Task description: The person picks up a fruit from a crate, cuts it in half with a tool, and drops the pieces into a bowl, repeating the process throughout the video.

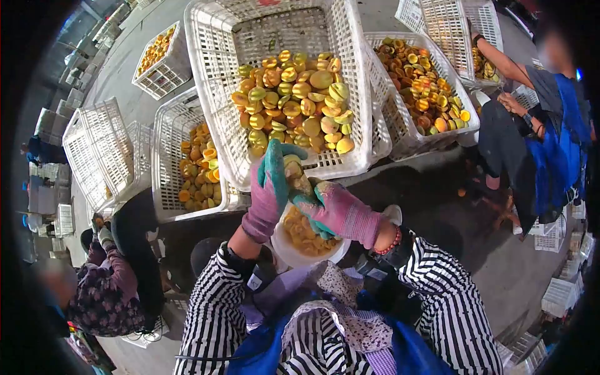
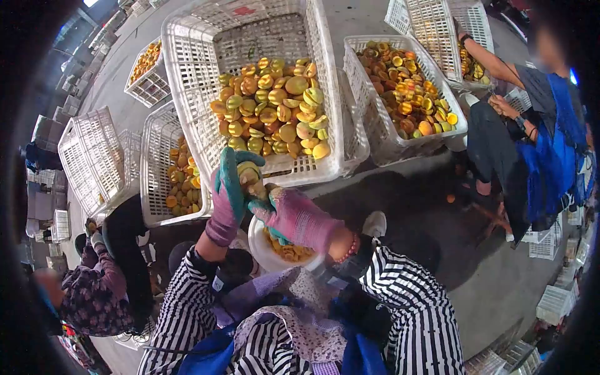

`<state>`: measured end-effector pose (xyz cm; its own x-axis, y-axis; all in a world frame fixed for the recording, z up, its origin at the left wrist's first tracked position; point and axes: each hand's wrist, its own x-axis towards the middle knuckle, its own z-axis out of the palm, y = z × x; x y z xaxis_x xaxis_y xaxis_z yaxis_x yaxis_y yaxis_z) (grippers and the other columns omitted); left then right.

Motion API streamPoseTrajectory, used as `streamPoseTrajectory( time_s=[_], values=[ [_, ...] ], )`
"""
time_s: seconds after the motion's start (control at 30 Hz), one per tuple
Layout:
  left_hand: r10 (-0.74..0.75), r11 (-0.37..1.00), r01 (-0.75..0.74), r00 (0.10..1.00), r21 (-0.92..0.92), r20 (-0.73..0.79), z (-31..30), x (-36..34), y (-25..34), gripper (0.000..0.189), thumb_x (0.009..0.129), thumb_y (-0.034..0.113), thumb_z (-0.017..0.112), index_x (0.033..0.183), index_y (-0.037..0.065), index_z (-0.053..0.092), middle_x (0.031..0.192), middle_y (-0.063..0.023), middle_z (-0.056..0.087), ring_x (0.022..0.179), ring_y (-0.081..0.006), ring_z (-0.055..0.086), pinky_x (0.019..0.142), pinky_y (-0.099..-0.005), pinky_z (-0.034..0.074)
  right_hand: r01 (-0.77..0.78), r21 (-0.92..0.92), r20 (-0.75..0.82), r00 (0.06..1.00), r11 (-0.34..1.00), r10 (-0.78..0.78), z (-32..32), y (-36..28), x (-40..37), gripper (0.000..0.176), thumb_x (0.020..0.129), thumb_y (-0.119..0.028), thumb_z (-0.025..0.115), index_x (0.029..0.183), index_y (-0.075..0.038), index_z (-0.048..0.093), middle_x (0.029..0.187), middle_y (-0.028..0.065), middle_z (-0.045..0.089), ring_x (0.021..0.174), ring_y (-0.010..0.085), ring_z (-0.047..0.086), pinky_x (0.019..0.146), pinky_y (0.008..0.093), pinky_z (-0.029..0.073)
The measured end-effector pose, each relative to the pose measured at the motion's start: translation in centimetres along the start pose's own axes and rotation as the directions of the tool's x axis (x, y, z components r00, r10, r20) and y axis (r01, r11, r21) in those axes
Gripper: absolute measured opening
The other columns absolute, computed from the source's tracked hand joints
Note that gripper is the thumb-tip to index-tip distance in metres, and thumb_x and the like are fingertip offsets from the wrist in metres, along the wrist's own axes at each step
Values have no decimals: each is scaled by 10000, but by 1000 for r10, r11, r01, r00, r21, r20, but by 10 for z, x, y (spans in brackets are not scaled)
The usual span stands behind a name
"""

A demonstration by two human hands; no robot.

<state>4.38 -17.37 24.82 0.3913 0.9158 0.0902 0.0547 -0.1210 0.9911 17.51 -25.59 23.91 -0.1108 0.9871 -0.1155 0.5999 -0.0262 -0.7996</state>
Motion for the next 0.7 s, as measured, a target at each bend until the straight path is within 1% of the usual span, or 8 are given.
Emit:
streamPoseTrajectory(
  time_s=[0.1,0.2,0.27,0.3,0.33,0.4,0.63,0.7],
  values=[
    [101,980,-109,993,165,58,-7,-1,5,587,974,453,306,853,-31,615,721,-71,607,656,-134,558,651,-273,459,-142,214,193,976,966,101,-5,-3,-2,446,882,-422,535,974,8,606,798,247,613,799,401,596,682,429,462],
    [47,985,-53,998,164,40,0,-6,8,561,972,433,320,842,-19,625,668,-75,594,609,-153,550,616,-291,452,101,231,82,989,968,-123,0,4,-4,460,892,-440,508,980,-4,623,763,255,597,761,405,589,656,431,453],
    [214,959,-192,973,211,-89,4,-10,4,529,974,398,340,815,-20,622,612,-58,551,587,-136,535,588,-281,441,-182,724,262,965,666,-21,-8,-12,-10,441,895,-417,508,1014,-7,618,734,254,586,741,419,579,642,438,447],
    [226,973,-223,974,63,-32,1,-7,-1,510,978,368,341,809,-22,623,595,-49,538,590,-120,523,588,-276,438,475,273,-183,880,837,-439,44,51,6,401,890,-373,529,1017,-2,611,787,233,614,735,413,573,660,427,447],
    [225,973,-223,974,65,-26,-1,-6,1,510,978,368,341,809,-22,623,595,-49,538,590,-120,523,588,-276,438,474,275,-189,880,837,-436,38,45,4,401,890,-373,529,1017,-2,611,787,233,614,735,413,573,660,427,447],
    [-43,991,34,997,132,60,-3,-5,8,599,975,458,301,829,-20,632,747,-70,624,641,-127,550,624,-257,457,43,276,99,992,960,-73,9,16,-1,353,888,-324,539,1071,-31,608,881,193,643,800,366,592,717,395,452],
    [42,969,-94,974,230,221,-11,1,14,591,965,422,332,769,-45,637,684,-79,633,588,-124,558,616,-265,470,72,529,139,976,845,-170,-10,7,-8,370,881,-337,557,1096,-39,596,976,194,637,943,342,595,795,373,448],
    [56,960,-125,962,251,267,-13,1,16,599,962,425,333,755,-46,639,675,-87,637,602,-135,578,625,-272,477,-102,585,292,952,805,-91,-18,-2,-11,369,880,-331,574,1110,-43,587,977,187,638,917,324,604,791,365,453]
  ],
)
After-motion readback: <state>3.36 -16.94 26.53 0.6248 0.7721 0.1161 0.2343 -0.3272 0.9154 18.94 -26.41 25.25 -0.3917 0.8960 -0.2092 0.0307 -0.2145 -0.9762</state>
